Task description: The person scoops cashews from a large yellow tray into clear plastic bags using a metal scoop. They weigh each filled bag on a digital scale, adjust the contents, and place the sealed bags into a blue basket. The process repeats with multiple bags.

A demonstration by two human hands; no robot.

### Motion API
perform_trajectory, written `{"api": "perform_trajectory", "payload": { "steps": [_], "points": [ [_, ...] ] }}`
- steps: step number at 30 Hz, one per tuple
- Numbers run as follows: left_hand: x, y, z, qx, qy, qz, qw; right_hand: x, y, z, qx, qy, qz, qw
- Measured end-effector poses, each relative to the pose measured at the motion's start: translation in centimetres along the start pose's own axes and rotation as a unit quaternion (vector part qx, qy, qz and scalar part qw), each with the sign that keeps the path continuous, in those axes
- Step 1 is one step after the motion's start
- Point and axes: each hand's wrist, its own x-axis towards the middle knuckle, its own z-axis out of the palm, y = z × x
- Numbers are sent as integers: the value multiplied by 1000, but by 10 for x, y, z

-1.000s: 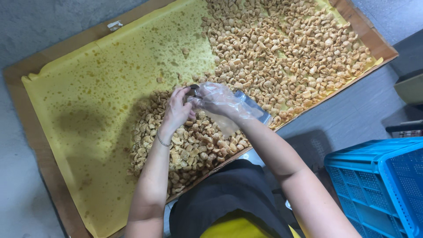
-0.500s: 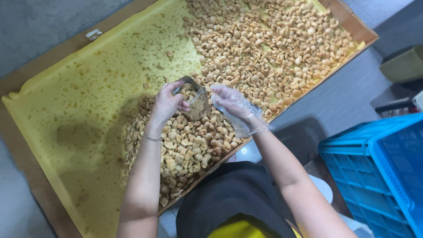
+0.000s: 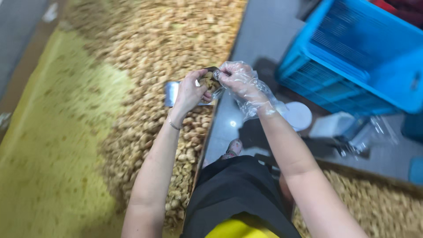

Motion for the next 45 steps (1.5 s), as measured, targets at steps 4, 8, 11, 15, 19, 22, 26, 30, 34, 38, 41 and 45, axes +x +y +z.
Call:
{"api": "perform_trajectory", "payload": {
  "steps": [4, 8, 11, 15, 19, 22, 26, 30, 34, 38, 41, 45],
  "points": [
    [30, 27, 96, -44, -112, 4, 993, -54, 30, -82, -123, 89, 126, 980],
    [56, 31, 200, -52, -226, 41, 972, -115, 83, -145, -132, 160, 211, 955],
    [68, 21, 275, -42, -282, 70, 956, -159, 137, -169, -120, 232, 240, 935],
    [80, -14, 359, -31, -344, 69, 936, -205, 205, -173, -129, 302, 316, 890],
    [88, -66, 415, -50, -379, 32, 924, -244, 255, -162, -132, 387, 263, 874],
    [101, -88, 425, 103, -207, 436, 870, -261, 297, -140, -33, 535, 241, 809],
    [105, -54, 421, -17, -367, 34, 929, -261, 359, -65, 183, 600, 409, 663],
    [108, -27, 409, -28, -379, 40, 924, -228, 370, 34, -18, 195, 567, 800],
    [110, -29, 400, -52, -391, 55, 917, -212, 383, 66, -123, 36, 589, 797],
    [116, -38, 397, -62, -403, 55, 911, -219, 404, 89, -187, 36, 588, 786],
    [119, -42, 398, -65, -408, 52, 909, -216, 418, 99, -226, 32, 586, 777],
    [120, -48, 402, -52, -421, 46, 904, -222, 430, 109, -274, 72, 550, 785]
  ]
}}
